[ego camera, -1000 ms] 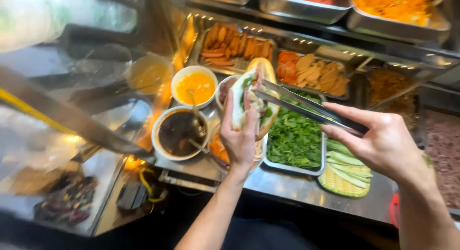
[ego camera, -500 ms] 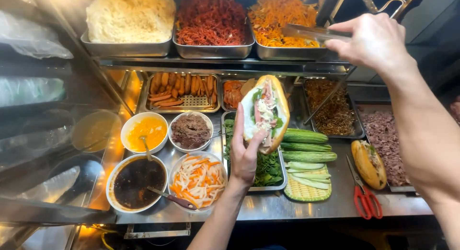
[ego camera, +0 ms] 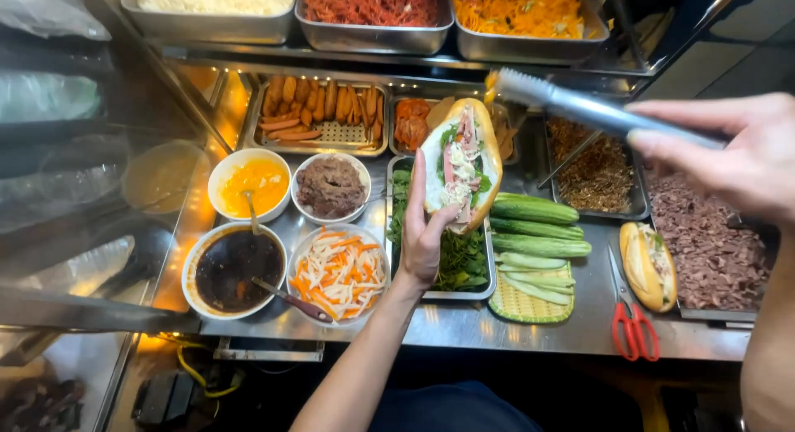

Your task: Preparing a Banh Mi sandwich by adding fillings, pressing it, and bagging it

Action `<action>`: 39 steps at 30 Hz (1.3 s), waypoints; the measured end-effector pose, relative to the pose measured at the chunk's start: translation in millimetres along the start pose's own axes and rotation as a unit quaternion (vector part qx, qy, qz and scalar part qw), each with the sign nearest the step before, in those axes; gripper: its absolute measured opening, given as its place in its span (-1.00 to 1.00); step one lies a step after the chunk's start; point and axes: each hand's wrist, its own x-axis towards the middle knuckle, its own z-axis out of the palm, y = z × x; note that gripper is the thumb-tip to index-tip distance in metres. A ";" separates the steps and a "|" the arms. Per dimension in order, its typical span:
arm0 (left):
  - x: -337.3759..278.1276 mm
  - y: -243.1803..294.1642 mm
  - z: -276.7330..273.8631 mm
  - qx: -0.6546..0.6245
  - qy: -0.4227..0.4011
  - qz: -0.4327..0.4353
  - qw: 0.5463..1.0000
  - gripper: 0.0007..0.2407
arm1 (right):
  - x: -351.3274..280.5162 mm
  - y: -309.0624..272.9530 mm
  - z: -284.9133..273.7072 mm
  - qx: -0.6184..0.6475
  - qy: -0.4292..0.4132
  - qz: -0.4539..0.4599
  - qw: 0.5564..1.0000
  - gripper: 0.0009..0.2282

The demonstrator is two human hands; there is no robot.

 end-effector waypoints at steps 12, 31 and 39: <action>-43.5 -16.8 -49.1 -0.012 0.033 -0.052 0.998 -0.31 | -59.4 22.0 90.8 -0.179 -0.028 -0.152 0.972 -0.57; -143.5 22.2 -165.5 -0.137 0.315 0.073 0.936 -0.31 | -34.7 19.2 251.7 -0.271 -0.229 -0.139 0.924 -0.56; -173.1 12.9 -147.2 -0.073 0.323 0.063 0.941 -0.33 | 21.8 23.3 296.7 -0.264 -0.230 -0.313 0.883 -0.62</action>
